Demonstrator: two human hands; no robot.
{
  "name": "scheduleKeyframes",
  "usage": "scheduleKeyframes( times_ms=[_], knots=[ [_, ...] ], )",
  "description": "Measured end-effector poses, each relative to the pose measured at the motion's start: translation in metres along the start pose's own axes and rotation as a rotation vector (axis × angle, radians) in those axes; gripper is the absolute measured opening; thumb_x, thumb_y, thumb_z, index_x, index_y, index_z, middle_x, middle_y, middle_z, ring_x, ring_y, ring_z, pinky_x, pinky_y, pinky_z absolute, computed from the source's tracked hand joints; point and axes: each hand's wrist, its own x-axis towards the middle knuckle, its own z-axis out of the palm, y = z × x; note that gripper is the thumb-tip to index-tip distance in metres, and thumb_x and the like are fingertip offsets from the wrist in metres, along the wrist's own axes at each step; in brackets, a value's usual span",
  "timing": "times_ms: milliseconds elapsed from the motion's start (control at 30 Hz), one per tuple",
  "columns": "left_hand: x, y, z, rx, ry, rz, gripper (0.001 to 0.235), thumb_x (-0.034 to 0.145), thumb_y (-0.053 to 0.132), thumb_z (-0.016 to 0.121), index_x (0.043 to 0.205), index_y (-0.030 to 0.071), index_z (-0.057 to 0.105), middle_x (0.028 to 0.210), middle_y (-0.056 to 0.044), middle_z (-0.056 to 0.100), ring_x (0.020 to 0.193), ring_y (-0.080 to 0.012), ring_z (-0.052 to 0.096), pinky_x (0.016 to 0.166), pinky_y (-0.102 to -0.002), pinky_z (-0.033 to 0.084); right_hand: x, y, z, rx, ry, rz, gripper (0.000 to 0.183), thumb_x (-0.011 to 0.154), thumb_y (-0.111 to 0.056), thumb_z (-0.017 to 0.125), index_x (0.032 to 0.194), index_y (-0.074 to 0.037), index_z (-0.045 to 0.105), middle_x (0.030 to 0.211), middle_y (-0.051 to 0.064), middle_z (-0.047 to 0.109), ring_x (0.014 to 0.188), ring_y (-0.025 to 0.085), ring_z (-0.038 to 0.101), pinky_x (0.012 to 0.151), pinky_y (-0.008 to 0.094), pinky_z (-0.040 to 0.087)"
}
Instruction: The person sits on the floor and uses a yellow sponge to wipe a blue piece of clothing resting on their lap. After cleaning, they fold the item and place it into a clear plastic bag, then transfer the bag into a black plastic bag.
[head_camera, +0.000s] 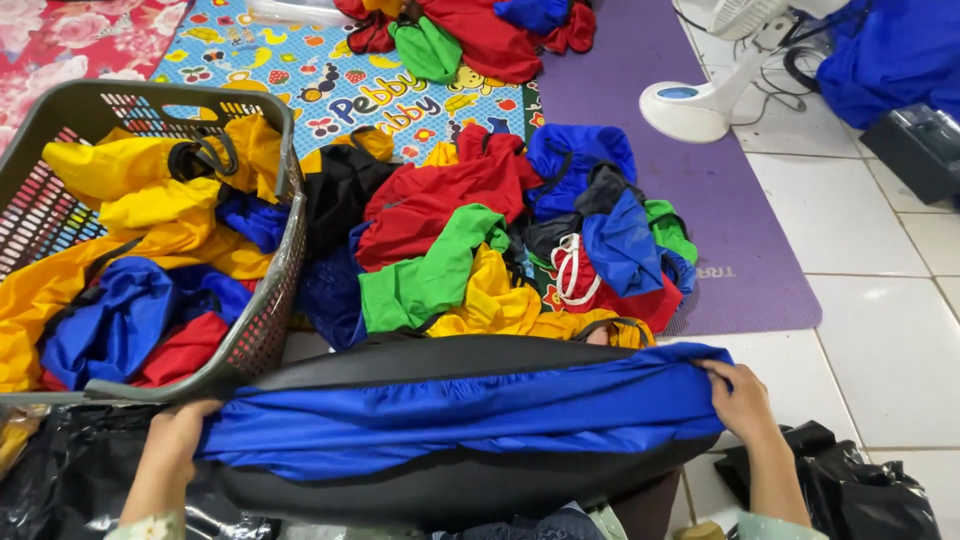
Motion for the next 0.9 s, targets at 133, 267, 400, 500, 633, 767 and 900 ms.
scheduleKeyframes(
  times_ms=[133,267,400,500,633,767,900],
  knots=[
    [0.096,-0.064,0.001,-0.282,-0.32,-0.433,0.025,0.085,0.018,0.067,0.108,0.008,0.067,0.101,-0.013,0.071,0.09,-0.0325,0.067,0.089,-0.049,0.056,0.0,-0.073,-0.045,0.045,-0.294,0.23,0.047,0.107,-0.028,0.035,0.138,-0.033,0.07,0.154,0.01,0.055,0.139,0.038,0.052,0.119,0.047,0.04],
    [0.124,-0.082,0.012,-0.241,-0.324,-0.483,0.03,0.08,0.026,0.071,0.104,0.008,0.068,0.094,-0.014,0.072,0.079,-0.0352,0.067,0.077,-0.05,0.057,0.03,-0.074,-0.043,0.034,-0.482,0.248,0.049,0.105,-0.031,0.035,0.138,-0.036,0.071,0.161,0.007,0.047,0.144,0.036,0.047,0.122,0.045,0.038],
    [0.146,-0.081,0.032,0.068,-0.192,-0.307,0.048,0.077,0.029,0.073,0.115,-0.002,0.071,0.092,-0.025,0.069,0.073,-0.0446,0.064,0.062,-0.058,0.05,0.044,-0.089,-0.048,0.102,-0.624,0.315,0.047,0.105,-0.024,0.041,0.136,-0.031,0.076,0.158,0.008,0.052,0.139,0.036,0.056,0.117,0.044,0.047],
    [0.12,-0.065,0.031,-0.16,-0.422,-0.564,0.051,0.08,0.03,0.066,0.118,-0.003,0.068,0.107,-0.032,0.069,0.096,-0.0522,0.066,0.096,-0.066,0.052,0.055,-0.075,-0.043,0.16,-0.661,0.282,0.048,0.101,-0.016,0.046,0.136,-0.028,0.076,0.158,0.007,0.053,0.14,0.033,0.056,0.12,0.04,0.042],
    [0.075,-0.036,0.021,0.021,-0.283,-0.426,0.045,0.08,0.047,0.075,0.105,0.009,0.074,0.085,-0.02,0.072,0.061,-0.0397,0.062,0.049,-0.05,0.047,0.053,-0.064,-0.049,0.206,-0.654,0.287,0.048,0.098,-0.018,0.047,0.133,-0.028,0.079,0.155,0.008,0.058,0.136,0.033,0.059,0.117,0.04,0.044],
    [0.035,-0.049,0.008,0.095,-0.292,-0.262,0.047,0.078,0.044,0.074,0.109,0.009,0.073,0.092,-0.019,0.071,0.069,-0.0384,0.063,0.056,-0.048,0.047,0.036,-0.04,-0.059,0.516,-0.627,0.336,0.041,0.094,-0.021,0.064,0.131,-0.009,0.078,0.151,0.016,0.06,0.133,0.037,0.06,0.111,0.045,0.051],
    [0.01,-0.113,-0.034,0.164,-0.296,-0.105,0.05,0.076,0.041,0.073,0.113,0.008,0.072,0.098,-0.019,0.071,0.077,-0.0371,0.063,0.063,-0.047,0.048,0.031,-0.008,-0.053,0.818,-0.623,0.37,0.046,0.089,-0.017,0.066,0.13,0.001,0.074,0.146,0.025,0.059,0.124,0.044,0.059,0.105,0.052,0.054]
  ],
)
